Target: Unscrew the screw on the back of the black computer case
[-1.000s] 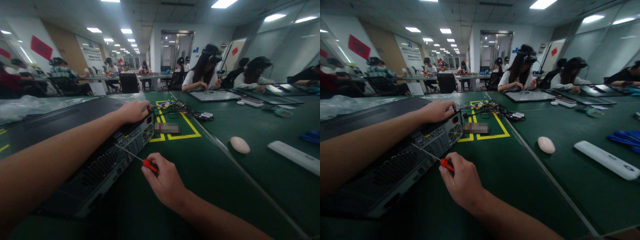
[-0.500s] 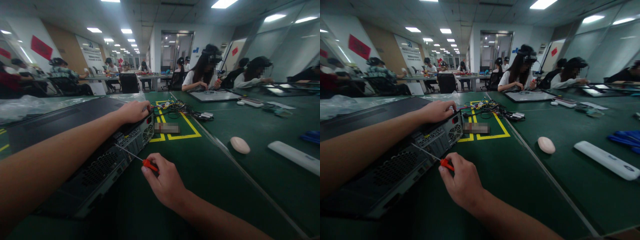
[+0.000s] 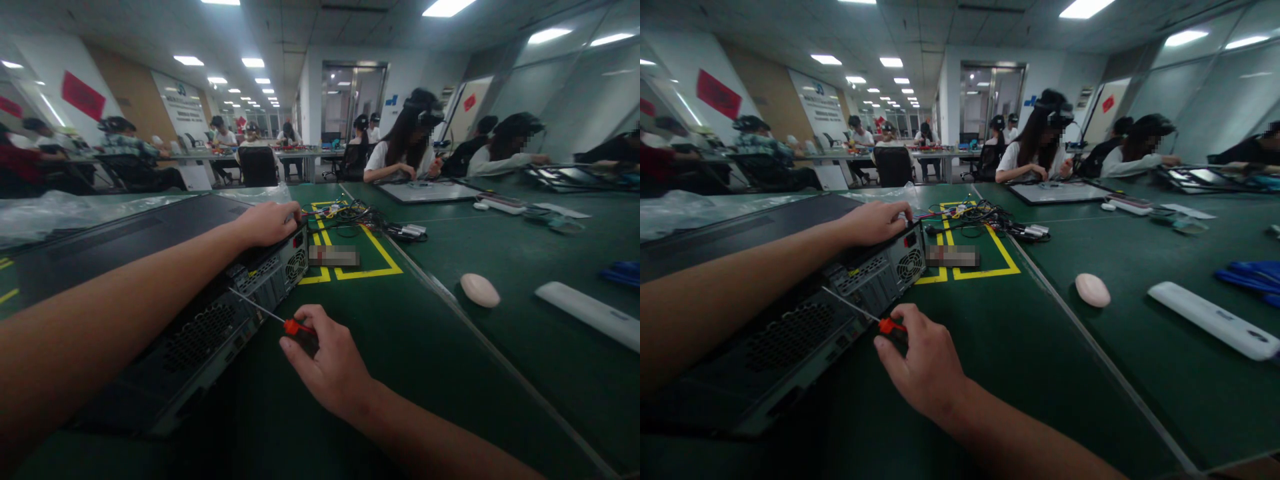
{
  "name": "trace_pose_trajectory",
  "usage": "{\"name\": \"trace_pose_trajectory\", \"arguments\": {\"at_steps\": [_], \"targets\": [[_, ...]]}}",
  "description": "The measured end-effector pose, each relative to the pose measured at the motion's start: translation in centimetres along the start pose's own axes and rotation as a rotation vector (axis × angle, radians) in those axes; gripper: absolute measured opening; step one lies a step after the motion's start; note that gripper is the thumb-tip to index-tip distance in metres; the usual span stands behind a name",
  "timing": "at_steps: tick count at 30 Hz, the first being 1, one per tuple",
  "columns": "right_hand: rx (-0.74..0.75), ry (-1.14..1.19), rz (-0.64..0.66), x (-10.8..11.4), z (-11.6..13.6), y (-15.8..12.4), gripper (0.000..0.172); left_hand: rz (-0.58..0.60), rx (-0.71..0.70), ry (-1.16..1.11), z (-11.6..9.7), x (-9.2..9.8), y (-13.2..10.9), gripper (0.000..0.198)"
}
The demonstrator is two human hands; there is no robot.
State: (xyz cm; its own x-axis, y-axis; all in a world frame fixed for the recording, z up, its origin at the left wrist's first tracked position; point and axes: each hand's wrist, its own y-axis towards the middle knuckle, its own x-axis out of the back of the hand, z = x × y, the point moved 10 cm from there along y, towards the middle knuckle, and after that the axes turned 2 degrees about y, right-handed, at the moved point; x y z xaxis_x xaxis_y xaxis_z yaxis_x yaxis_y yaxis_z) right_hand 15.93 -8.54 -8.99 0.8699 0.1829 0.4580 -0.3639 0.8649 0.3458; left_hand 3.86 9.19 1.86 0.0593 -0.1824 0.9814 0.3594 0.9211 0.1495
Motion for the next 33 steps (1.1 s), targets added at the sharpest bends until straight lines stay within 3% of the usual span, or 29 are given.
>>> {"name": "trace_pose_trajectory", "arguments": {"at_steps": [5, 33], "targets": [[0.004, 0.008, 0.014, -0.1, 0.02, 0.08, 0.011, 0.002, -0.001, 0.008, 0.0, 0.03, -0.03, 0.043], [0.019, -0.032, -0.009, 0.27, 0.47, 0.12, 0.012, 0.009, 0.009, -0.003, -0.17, 0.28, -0.25, 0.044]]}}
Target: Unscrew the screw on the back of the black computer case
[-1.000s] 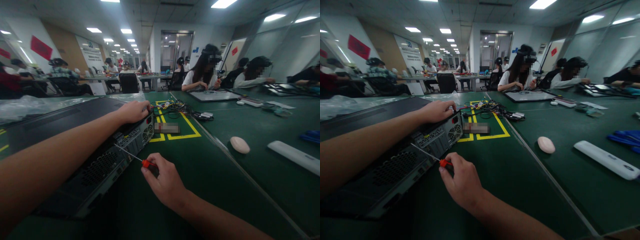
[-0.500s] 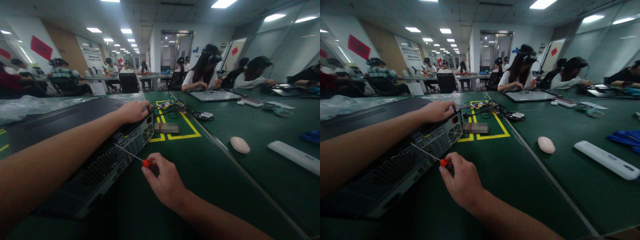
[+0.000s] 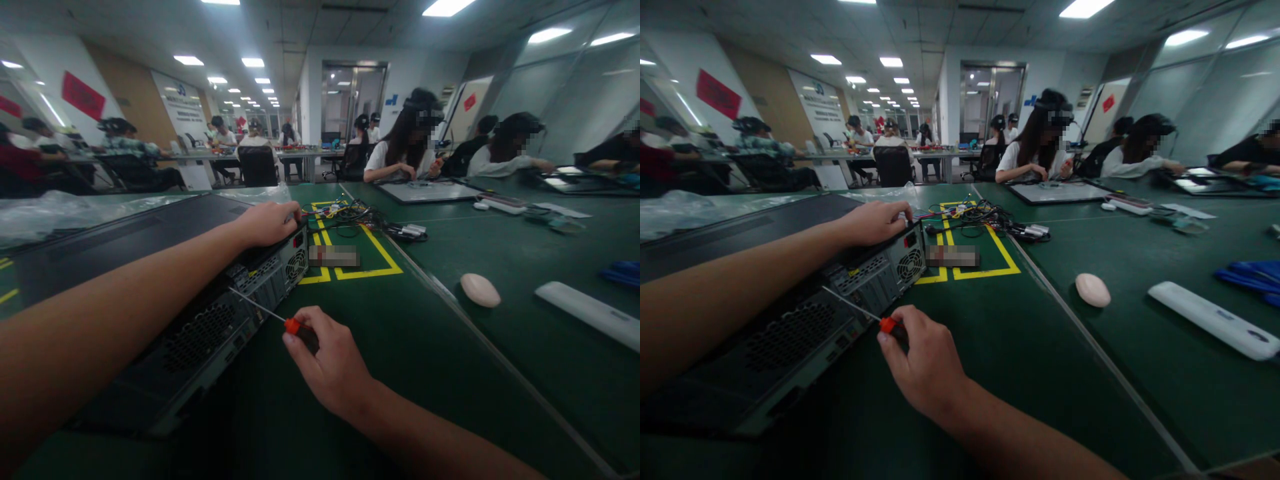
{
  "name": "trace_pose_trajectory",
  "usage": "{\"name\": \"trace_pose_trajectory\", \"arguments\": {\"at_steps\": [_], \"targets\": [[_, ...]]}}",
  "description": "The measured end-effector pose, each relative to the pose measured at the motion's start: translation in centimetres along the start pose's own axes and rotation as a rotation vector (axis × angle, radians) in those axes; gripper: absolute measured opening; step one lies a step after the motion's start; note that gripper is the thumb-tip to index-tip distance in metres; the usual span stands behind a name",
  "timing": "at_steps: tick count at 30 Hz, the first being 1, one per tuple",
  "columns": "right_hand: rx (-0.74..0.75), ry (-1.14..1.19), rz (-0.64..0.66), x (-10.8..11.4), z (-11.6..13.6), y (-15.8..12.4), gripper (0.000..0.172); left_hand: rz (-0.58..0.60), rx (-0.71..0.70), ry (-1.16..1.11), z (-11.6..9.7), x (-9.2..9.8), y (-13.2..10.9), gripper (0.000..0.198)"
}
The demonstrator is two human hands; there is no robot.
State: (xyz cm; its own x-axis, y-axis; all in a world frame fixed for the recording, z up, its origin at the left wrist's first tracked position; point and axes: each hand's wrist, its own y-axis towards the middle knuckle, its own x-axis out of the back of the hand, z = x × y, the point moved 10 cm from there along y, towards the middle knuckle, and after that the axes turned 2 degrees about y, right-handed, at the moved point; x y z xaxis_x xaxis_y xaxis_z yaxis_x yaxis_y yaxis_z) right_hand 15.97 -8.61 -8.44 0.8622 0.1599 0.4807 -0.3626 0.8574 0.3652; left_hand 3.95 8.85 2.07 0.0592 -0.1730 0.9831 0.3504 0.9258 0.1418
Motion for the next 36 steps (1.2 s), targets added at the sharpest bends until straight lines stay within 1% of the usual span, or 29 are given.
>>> {"name": "trace_pose_trajectory", "arguments": {"at_steps": [5, 9, 15, 16, 19, 21, 27, 36], "targets": [[0.026, -0.024, -0.009, 0.1, 0.32, -0.04, 0.015, -0.007, -0.004, -0.005, 0.13, -0.17, 0.13, 0.042], [0.034, -0.085, -0.003, 0.07, 0.42, -0.01, 0.024, -0.009, -0.012, -0.001, 0.12, -0.21, 0.19, 0.042], [-0.012, -0.023, -0.001, -0.03, -0.12, -0.11, 0.03, 0.003, 0.0, 0.012, 0.2, -0.27, 0.19, 0.044], [-0.015, -0.023, 0.0, -0.06, -0.16, -0.11, 0.028, 0.0, -0.002, 0.013, 0.18, -0.25, 0.19, 0.044], [-0.008, -0.024, 0.006, -0.15, -0.12, -0.04, 0.013, -0.014, -0.019, 0.011, 0.04, -0.18, 0.18, 0.044], [-0.005, -0.031, 0.007, -0.17, -0.12, 0.01, 0.009, -0.015, -0.02, 0.009, 0.04, -0.18, 0.16, 0.044], [0.007, -0.037, 0.007, -0.14, -0.04, 0.01, 0.008, -0.001, -0.002, 0.006, 0.19, -0.17, 0.18, 0.044], [-0.005, -0.024, 0.011, -0.09, -0.07, 0.02, 0.009, -0.01, -0.017, 0.001, -0.02, -0.11, 0.07, 0.044]]}}
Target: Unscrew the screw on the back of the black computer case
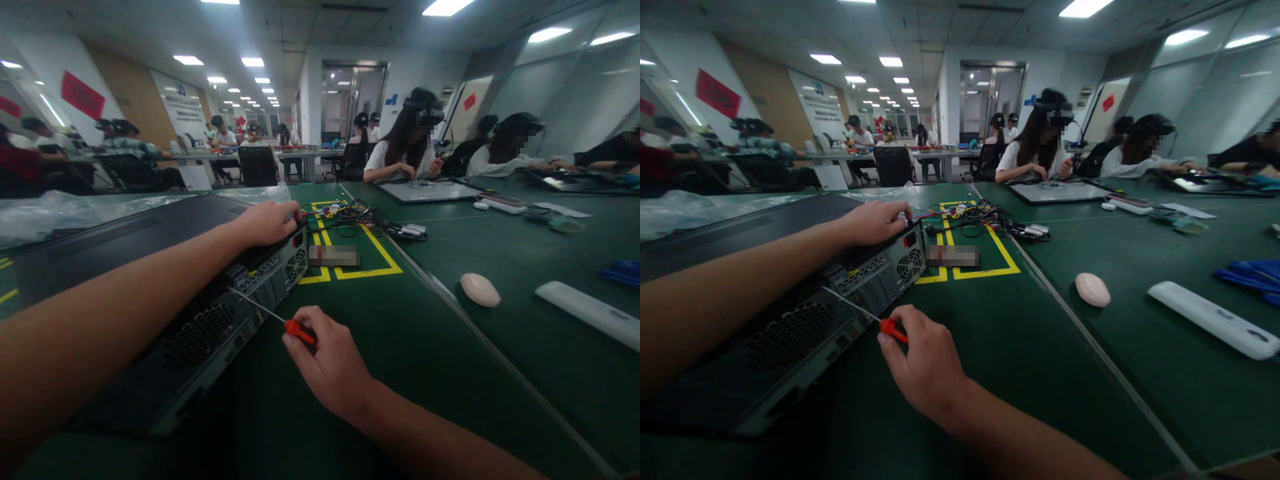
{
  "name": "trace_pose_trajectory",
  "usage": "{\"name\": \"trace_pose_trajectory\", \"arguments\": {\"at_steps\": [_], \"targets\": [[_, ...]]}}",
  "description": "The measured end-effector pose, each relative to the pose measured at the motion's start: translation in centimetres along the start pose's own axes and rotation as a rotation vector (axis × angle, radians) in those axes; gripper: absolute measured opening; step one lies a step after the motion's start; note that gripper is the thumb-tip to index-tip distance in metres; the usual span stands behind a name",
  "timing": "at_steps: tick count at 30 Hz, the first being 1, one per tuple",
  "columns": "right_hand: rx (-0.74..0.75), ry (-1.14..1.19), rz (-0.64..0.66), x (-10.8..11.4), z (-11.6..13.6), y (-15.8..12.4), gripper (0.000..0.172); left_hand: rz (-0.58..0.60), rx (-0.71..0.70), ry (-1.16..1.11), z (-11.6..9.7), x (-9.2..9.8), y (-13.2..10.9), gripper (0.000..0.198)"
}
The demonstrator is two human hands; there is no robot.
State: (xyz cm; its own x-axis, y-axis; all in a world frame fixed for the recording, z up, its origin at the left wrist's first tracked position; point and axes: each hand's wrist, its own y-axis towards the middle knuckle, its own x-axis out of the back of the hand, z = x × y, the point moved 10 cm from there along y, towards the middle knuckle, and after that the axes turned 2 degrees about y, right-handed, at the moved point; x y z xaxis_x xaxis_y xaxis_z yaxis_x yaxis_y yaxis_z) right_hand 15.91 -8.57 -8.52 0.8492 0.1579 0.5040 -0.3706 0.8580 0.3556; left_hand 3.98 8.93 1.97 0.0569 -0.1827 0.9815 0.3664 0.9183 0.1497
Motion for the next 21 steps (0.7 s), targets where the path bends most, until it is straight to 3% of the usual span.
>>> {"name": "trace_pose_trajectory", "arguments": {"at_steps": [21], "targets": [[0.025, -0.021, -0.024, 0.06, 0.11, -0.05, 0.017, 0.004, 0.012, -0.01, 0.12, 0.02, 0.0, 0.046]]}}
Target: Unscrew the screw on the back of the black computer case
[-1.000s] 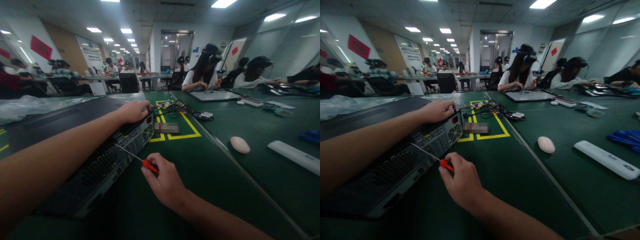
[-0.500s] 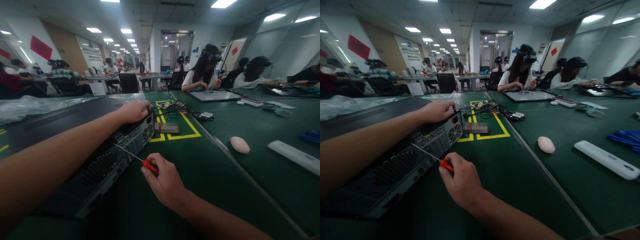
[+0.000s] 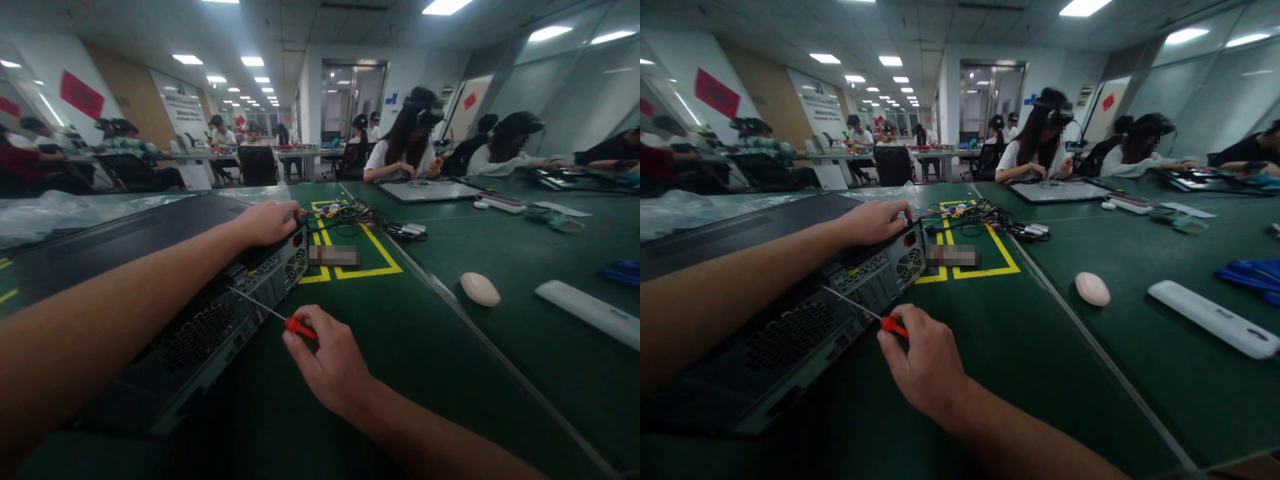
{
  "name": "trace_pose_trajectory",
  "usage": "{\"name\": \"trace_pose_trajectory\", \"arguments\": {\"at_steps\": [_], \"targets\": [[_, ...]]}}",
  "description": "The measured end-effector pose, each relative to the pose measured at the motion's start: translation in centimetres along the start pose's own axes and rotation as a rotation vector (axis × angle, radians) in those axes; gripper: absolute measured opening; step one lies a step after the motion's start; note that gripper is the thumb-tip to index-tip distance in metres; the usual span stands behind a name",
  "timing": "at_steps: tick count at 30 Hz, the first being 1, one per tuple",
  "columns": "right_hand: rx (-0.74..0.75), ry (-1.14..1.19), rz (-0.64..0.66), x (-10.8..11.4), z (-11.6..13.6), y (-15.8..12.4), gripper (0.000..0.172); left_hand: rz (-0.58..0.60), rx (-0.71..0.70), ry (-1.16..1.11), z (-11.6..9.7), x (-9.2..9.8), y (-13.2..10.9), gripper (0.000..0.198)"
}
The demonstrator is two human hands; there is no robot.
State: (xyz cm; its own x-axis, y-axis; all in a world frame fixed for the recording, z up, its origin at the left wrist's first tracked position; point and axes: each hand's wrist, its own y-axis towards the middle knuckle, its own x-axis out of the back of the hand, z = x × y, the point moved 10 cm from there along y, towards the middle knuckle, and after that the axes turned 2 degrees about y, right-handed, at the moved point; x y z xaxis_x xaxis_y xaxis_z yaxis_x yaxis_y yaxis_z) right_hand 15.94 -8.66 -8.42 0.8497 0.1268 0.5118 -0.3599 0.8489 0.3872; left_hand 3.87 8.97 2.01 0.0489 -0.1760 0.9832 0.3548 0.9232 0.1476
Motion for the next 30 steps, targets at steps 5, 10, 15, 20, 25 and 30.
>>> {"name": "trace_pose_trajectory", "arguments": {"at_steps": [5, 10, 15, 20, 25, 30], "targets": [[0.022, 0.001, -0.01, 0.2, 0.3, 0.0, 0.027, -0.004, -0.019, 0.029, -0.2, 0.0, 0.0, 0.045], [-0.05, 0.089, -0.013, -0.3, -0.7, -0.2, 0.031, -0.013, -0.012, 0.049, -0.4, 0.3, -0.4, 0.052], [-0.03, 0.154, -0.002, -0.6, -0.4, -0.2, 0.011, 0.032, -0.055, 0.098, -1.3, 0.5, -0.5, 0.062], [0.038, 0.157, -0.042, 0.0, 0.4, -0.4, 0.005, 0.112, -0.098, 0.192, -1.8, 0.3, 0.0, 0.063], [0.079, 0.112, -0.096, 0.6, 0.7, -0.8, 0.008, 0.076, -0.194, 0.201, -2.2, 0.5, 0.7, 0.062], [0.099, 0.034, -0.091, 1.1, 1.2, -0.9, 0.012, 0.013, -0.284, 0.093, -2.1, 0.0, 1.0, 0.071]]}}
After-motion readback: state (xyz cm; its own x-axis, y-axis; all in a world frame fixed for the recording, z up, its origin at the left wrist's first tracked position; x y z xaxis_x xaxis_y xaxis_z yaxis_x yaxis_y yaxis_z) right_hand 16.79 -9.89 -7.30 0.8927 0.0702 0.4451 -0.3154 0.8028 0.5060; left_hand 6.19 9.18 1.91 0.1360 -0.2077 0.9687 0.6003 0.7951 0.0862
